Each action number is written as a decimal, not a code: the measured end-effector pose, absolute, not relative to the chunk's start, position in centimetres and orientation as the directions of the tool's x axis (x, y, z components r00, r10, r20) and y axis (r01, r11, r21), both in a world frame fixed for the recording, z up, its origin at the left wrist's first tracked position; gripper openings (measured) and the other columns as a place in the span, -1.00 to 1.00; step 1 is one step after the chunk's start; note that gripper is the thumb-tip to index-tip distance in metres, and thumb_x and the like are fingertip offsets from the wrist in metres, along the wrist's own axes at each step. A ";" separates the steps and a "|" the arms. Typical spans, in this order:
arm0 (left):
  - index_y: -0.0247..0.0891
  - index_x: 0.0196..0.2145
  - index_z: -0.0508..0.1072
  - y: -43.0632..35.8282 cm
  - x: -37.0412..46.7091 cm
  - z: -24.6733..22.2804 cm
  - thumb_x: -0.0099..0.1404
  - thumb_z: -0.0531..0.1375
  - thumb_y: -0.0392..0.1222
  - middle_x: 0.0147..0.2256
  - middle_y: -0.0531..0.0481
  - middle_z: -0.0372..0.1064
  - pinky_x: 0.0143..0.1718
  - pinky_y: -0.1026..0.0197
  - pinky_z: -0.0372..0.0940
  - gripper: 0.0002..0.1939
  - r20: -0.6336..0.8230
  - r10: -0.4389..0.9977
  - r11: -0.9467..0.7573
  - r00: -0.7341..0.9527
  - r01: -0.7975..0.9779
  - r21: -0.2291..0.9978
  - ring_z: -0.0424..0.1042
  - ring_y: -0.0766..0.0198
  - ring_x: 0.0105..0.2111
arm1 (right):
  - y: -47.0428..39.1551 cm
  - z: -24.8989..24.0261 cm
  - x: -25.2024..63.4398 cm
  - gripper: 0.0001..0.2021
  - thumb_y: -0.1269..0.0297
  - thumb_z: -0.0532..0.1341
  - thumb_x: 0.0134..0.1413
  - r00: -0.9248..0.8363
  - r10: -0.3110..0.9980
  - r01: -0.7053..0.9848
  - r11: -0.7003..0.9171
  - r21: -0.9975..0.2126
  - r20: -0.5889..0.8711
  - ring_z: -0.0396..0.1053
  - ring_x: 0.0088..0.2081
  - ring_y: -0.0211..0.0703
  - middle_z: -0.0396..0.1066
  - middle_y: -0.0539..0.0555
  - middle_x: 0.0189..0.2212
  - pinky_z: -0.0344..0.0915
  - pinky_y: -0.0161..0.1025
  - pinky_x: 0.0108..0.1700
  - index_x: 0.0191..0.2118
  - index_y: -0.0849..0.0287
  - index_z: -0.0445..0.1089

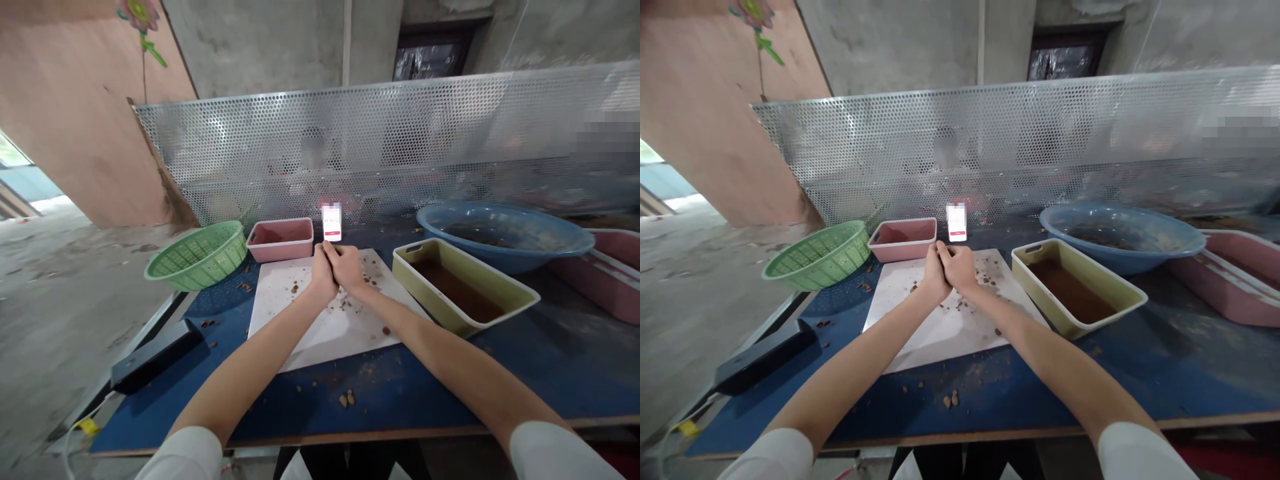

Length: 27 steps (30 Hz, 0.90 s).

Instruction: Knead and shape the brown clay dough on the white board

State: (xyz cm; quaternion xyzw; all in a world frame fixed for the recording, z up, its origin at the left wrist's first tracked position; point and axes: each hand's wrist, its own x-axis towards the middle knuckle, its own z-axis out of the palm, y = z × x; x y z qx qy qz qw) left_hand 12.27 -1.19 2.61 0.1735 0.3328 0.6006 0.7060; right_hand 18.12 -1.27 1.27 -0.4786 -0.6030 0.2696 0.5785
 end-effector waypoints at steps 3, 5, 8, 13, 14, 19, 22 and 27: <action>-0.21 -0.44 0.33 -1.2 12.3 2.2 0.39 0.18 -0.11 -0.51 0.09 0.30 -0.28 0.32 0.35 -0.75 -0.311 0.950 0.241 0.040 -0.728 0.642 0.40 0.29 -0.40 | -1.0 0.6 18.1 -0.53 0.03 0.12 0.33 0.173 0.863 0.332 0.403 -0.853 0.475 0.27 -0.47 -0.18 0.41 0.06 -0.58 0.05 -0.20 -0.35 -0.58 0.16 0.33; -0.20 -0.47 0.29 -1.6 12.3 1.8 0.36 0.19 -0.14 -0.53 0.08 0.28 -0.28 0.31 0.36 -0.74 -0.376 0.926 0.291 0.037 -0.705 0.647 0.43 0.27 -0.40 | -1.0 -0.2 18.2 -0.55 0.09 0.12 0.29 0.182 0.878 0.333 0.369 -0.868 0.443 0.24 -0.50 -0.16 0.37 0.05 -0.62 0.03 -0.19 -0.38 -0.63 0.11 0.25; -0.20 -0.51 0.26 -1.8 11.9 1.6 0.30 0.24 -0.11 -0.53 0.07 0.29 -0.28 0.30 0.37 -0.71 -0.411 0.908 0.362 0.083 -0.649 0.669 0.46 0.24 -0.37 | -1.3 -1.4 18.2 -0.55 0.10 0.11 0.32 0.221 0.873 0.327 0.354 -0.876 0.435 0.26 -0.48 -0.11 0.38 0.05 -0.60 0.10 -0.17 -0.37 -0.61 0.07 0.21; -0.21 -0.47 0.39 -1.5 11.1 2.3 0.23 0.34 0.01 -0.55 0.05 0.35 -0.31 0.27 0.35 -0.69 -0.279 0.949 0.312 0.146 -0.562 0.766 0.50 0.20 -0.37 | -1.1 -1.5 18.7 -0.60 0.05 -0.01 0.50 0.257 0.793 0.345 0.459 -0.819 0.553 0.43 -0.07 -0.03 0.58 0.17 -0.14 0.30 -0.12 0.08 -0.22 0.13 0.47; -0.22 -0.44 0.45 -1.5 11.0 2.4 0.24 0.34 0.04 -0.53 0.04 0.39 -0.31 0.26 0.36 -0.70 -0.250 0.956 0.294 0.156 -0.539 0.790 0.51 0.20 -0.37 | -0.9 -1.3 18.8 -0.60 0.05 -0.03 0.52 0.282 0.761 0.377 0.473 -0.796 0.585 0.40 0.05 -0.02 0.55 0.19 -0.02 0.25 -0.07 0.21 -0.10 0.14 0.48; -0.28 -0.33 0.62 -1.7 11.0 2.0 0.17 0.46 0.16 -0.38 -0.09 0.56 -0.34 0.23 0.34 -0.59 -0.073 0.995 0.093 0.067 -0.384 0.919 0.50 0.18 -0.34 | 0.4 -1.1 19.3 -0.55 0.07 -0.18 0.58 0.337 0.740 0.465 0.406 -0.786 0.582 0.32 0.17 0.04 0.46 0.21 0.08 0.16 0.11 0.33 0.05 0.07 0.42; -0.32 -0.42 0.61 -1.8 11.0 1.7 0.16 0.48 0.14 -0.40 -0.11 0.55 -0.39 0.24 0.28 -0.59 0.013 1.000 -0.013 -0.002 -0.325 0.945 0.45 0.20 -0.36 | 0.3 -1.3 19.0 -0.53 0.04 -0.21 0.59 0.280 0.737 0.434 0.475 -0.765 0.616 0.34 0.14 0.02 0.47 0.18 0.08 0.22 0.08 0.30 0.08 0.04 0.40; -0.26 -0.58 0.39 -1.4 10.4 1.3 0.17 0.37 -0.27 -0.60 0.07 0.28 -0.50 0.26 0.12 -0.74 -0.101 0.994 0.075 -0.041 -0.424 0.903 0.26 0.32 -0.53 | -0.9 -1.1 18.0 -0.46 -0.07 -0.25 0.59 0.257 0.686 0.381 0.575 -0.724 0.680 0.34 0.19 0.02 0.48 0.13 0.13 0.21 0.09 0.34 0.12 0.00 0.41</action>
